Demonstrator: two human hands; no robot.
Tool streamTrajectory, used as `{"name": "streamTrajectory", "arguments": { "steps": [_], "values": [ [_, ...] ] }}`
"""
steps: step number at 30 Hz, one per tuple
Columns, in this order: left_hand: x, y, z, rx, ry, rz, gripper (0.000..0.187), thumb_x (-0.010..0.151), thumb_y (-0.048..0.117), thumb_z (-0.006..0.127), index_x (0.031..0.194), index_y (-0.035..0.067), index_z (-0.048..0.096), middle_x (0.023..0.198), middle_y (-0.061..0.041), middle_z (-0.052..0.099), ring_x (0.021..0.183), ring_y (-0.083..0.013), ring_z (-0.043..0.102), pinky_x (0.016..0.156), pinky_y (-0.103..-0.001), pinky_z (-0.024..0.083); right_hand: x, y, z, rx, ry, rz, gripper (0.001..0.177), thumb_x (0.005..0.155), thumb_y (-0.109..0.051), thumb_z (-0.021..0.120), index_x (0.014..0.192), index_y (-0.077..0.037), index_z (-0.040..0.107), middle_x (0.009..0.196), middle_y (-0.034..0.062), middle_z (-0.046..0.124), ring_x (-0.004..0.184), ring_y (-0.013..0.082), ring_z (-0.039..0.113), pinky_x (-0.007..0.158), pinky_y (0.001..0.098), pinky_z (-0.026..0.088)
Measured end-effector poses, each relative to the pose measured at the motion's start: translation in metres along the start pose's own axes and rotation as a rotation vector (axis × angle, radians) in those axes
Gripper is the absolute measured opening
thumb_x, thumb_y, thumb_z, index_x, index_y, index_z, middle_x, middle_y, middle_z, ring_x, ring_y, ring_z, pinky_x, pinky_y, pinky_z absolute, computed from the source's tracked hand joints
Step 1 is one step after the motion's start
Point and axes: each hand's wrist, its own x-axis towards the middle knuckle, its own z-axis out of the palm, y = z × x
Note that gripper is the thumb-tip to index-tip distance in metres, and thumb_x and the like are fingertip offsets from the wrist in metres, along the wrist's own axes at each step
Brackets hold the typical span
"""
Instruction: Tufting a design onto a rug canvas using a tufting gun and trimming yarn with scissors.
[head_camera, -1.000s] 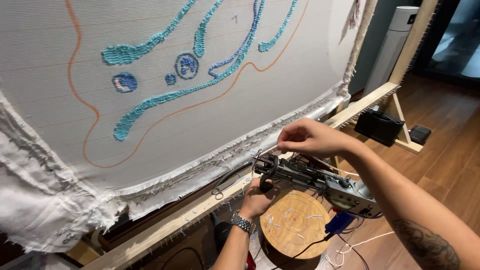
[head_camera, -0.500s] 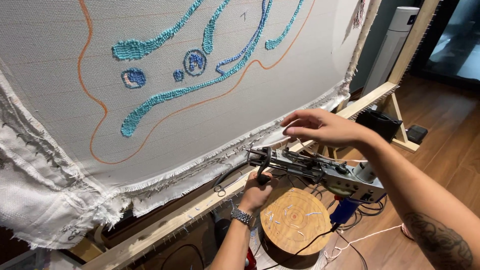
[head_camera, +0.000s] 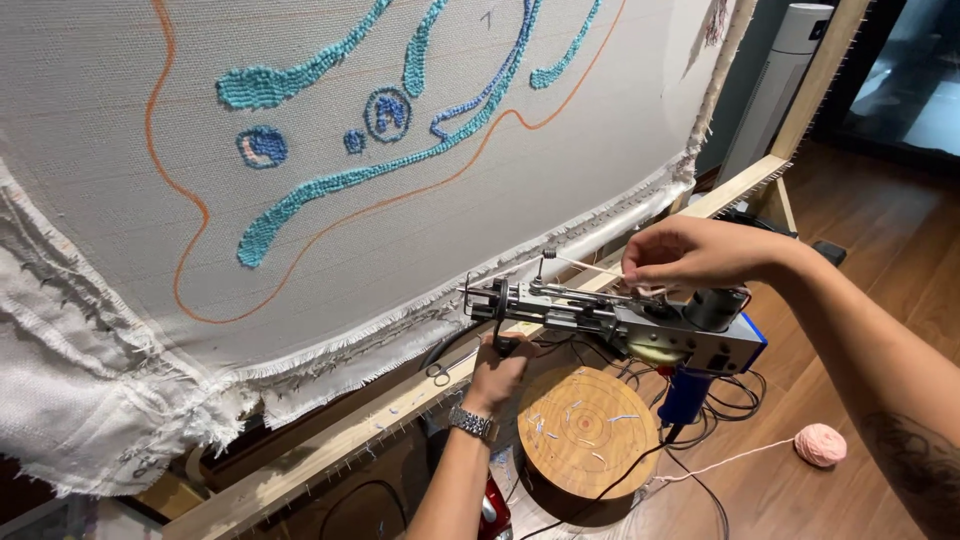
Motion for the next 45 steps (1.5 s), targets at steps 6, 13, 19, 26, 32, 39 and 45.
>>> {"name": "streamTrajectory", "arguments": {
  "steps": [6,13,19,26,32,39,45],
  "values": [
    [-0.017,0.025,-0.021,-0.155,-0.01,-0.088,0.011,0.081,0.013,0.065,0.071,0.014,0.062,0.051,0.003,0.054,0.039,-0.0051,0.046,0.032,-0.019,0.03,-0.027,0.024,-0.007,0.454,0.444,-0.105,0.033,0.088,-0.014,0.045,0.114,0.003,0.057,0.112,0.0149,0.062,0.103,0.0208,0.057,0.09,0.0308,0.043],
    [-0.02,0.044,-0.045,-0.364,0.069,-0.093,0.034,0.083,0.013,0.059,0.051,0.018,0.048,0.038,0.006,0.037,0.033,-0.0066,0.029,0.039,-0.025,0.032,-0.02,0.116,0.045,0.823,-0.131,-0.336,0.094,0.068,-0.07,0.036,0.132,-0.001,0.045,0.126,0.0214,0.06,0.113,0.0357,0.058,0.087,0.0556,0.045],
    [-0.025,0.043,-0.072,-0.445,0.08,-0.044,0.025,0.088,0.018,0.053,0.064,0.016,0.055,0.043,0.005,0.045,0.032,-0.0066,0.038,0.028,-0.021,0.024,-0.003,0.074,0.077,0.686,0.349,-0.099,0.039,0.081,-0.008,0.05,0.116,0.008,0.057,0.115,0.0165,0.063,0.102,0.0218,0.056,0.093,0.0326,0.041],
    [-0.035,0.055,-0.091,-0.438,0.064,-0.033,0.045,0.083,0.029,0.058,0.044,0.02,0.04,0.038,0.007,0.036,0.032,-0.0066,0.036,0.036,-0.021,0.031,-0.005,0.094,0.062,0.57,0.246,-0.472,0.036,0.096,-0.034,0.041,0.082,-0.003,0.051,0.063,0.0053,0.044,0.054,0.0142,0.04,0.051,0.0254,0.033],
    [-0.04,0.059,-0.093,-0.464,0.094,-0.04,0.042,0.078,0.023,0.059,0.044,0.019,0.035,0.038,0.006,0.031,0.032,-0.0079,0.031,0.034,-0.023,0.026,-0.01,0.082,0.061,0.703,0.415,-0.512,0.025,0.099,-0.015,0.043,0.094,0.005,0.057,0.063,0.0033,0.038,0.058,0.0121,0.037,0.051,0.0228,0.03],
    [-0.041,0.059,-0.09,-0.421,0.08,0.064,0.036,0.081,0.014,0.058,0.048,0.017,0.043,0.04,0.006,0.034,0.03,-0.0079,0.03,0.029,-0.024,0.026,-0.005,0.103,0.055,0.657,0.545,-0.457,0.023,0.103,-0.018,0.044,0.097,0.0,0.056,0.072,0.0107,0.053,0.068,0.0159,0.051,0.07,0.0268,0.042],
    [-0.041,0.058,-0.088,-0.399,0.022,0.124,0.03,0.084,0.015,0.056,0.054,0.014,0.049,0.037,0.004,0.037,0.027,-0.0098,0.031,0.027,-0.024,0.025,0.005,0.098,0.014,1.067,0.493,-0.648,0.014,0.096,-0.025,0.058,0.093,-0.011,0.06,0.078,-0.001,0.057,0.071,0.0053,0.054,0.073,0.0215,0.043]
  ]
}}
